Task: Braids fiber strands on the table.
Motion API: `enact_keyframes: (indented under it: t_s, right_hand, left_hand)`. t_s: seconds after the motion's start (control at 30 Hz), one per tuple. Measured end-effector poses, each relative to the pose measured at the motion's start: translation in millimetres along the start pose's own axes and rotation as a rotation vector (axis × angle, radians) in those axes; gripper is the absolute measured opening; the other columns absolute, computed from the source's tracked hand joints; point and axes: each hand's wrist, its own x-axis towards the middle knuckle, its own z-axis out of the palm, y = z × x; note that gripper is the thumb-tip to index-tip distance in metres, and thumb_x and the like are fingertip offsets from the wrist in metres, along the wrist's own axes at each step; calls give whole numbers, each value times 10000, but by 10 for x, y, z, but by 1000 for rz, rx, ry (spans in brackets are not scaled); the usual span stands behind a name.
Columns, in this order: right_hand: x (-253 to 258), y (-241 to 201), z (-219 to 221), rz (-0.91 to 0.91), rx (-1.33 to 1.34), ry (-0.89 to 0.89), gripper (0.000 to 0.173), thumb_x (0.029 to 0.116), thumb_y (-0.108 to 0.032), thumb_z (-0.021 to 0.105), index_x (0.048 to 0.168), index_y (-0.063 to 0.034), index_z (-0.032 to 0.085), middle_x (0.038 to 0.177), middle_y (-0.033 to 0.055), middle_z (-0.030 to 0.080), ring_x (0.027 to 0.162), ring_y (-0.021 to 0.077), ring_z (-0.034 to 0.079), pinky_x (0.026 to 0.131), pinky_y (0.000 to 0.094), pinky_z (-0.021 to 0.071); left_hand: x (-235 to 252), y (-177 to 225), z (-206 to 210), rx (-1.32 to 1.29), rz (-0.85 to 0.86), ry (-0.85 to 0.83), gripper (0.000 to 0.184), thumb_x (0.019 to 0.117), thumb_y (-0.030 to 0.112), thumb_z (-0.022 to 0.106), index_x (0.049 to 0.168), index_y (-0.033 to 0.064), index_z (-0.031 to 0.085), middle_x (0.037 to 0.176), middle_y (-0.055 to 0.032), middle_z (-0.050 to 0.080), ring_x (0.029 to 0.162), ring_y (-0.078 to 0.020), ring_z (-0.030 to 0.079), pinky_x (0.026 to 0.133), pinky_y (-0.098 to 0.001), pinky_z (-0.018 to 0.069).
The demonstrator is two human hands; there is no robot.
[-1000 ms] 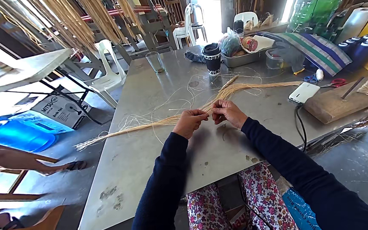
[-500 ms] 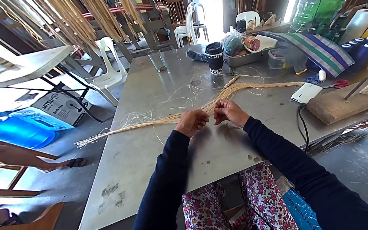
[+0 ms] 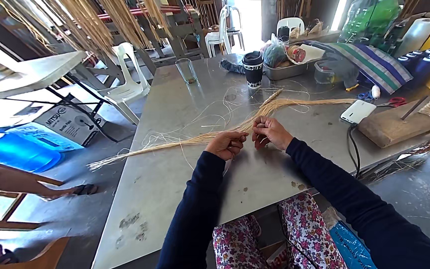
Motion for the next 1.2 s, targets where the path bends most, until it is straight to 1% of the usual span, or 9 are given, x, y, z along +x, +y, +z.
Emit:
enact_keyframes:
  t_s: [0.2, 0.27, 0.43, 0.57, 0.77, 0.9, 1.0, 1.1, 1.2]
  right_hand:
    - [-33, -3, 28, -35, 16, -22, 46, 1070, -53, 514, 1082, -21, 544, 746, 130, 722, 574, 213, 722, 533, 323, 613]
    - [-33, 7, 36, -42, 30, -18, 38, 1061, -47, 531, 1074, -17, 552, 741, 134, 726, 565, 214, 721, 523, 320, 611]
    - [-45, -11, 30, -18, 63, 1, 47, 1061, -51, 534, 1081, -13, 554, 733, 137, 717, 561, 220, 720, 532, 328, 618]
    - [-19, 8, 47, -22, 142, 4, 27, 1061, -33, 521, 1066, -12, 537, 701, 114, 695, 584, 218, 721, 573, 350, 629]
    - [11, 26, 58, 1, 292, 42, 123, 1081, -53, 462, 1096, 9, 568, 800, 100, 716, 681, 208, 738, 673, 371, 644]
    - [0, 20, 102, -46, 141, 80, 74, 1013, 50, 562, 1073, 67, 602, 812, 109, 726, 683, 171, 737, 668, 322, 638]
    - [-1, 24, 110, -67, 58, 124, 46, 998, 55, 591, 1038, 72, 603, 789, 114, 719, 660, 164, 731, 648, 314, 637]
    - [6, 23, 118, -60, -12, 149, 44, 1008, 35, 588, 1030, 72, 596, 792, 122, 714, 657, 170, 732, 642, 319, 639]
    - [22, 46, 118, -62, -49, 169, 57, 1018, 20, 576, 1024, 76, 590, 799, 135, 717, 662, 174, 736, 643, 321, 640]
  left_hand:
    - [22, -101, 181, -75, 63, 139, 146, 1001, 18, 480, 1022, 25, 624, 677, 31, 526, 405, 23, 357, 355, -105, 299]
    - [13, -137, 231, 23, 126, 191, 125, 997, 10, 523, 1019, 12, 645, 701, 11, 565, 422, 15, 369, 364, -118, 290]
    - [6, -163, 227, 332, 275, 160, 92, 996, 22, 588, 1012, 14, 679, 706, 18, 620, 441, 22, 357, 396, -136, 268]
    - [52, -187, 173, 419, 369, 124, 62, 991, 12, 612, 972, 17, 670, 723, 22, 601, 490, 15, 405, 443, -135, 316]
    - [96, -217, 188, 433, 534, 185, 42, 990, 24, 629, 968, 17, 665, 754, 15, 612, 551, -2, 462, 492, -154, 368]
    - [122, -248, 182, 528, 609, 221, 42, 982, 6, 638, 1009, -11, 665, 801, -7, 636, 618, -14, 519, 542, -171, 407]
    - [136, -278, 197, 594, 670, 273, 42, 961, 11, 671, 993, -13, 685, 800, -17, 660, 618, -14, 540, 544, -174, 423]
    - [148, -316, 218, 727, 743, 370, 78, 952, 41, 695, 998, -21, 709, 842, -66, 689, 644, -70, 591, 598, -241, 497]
    - [105, -336, 271, 848, 785, 455, 113, 960, 75, 694, 1011, -14, 740, 923, -122, 729, 723, -168, 663, 726, -372, 567]
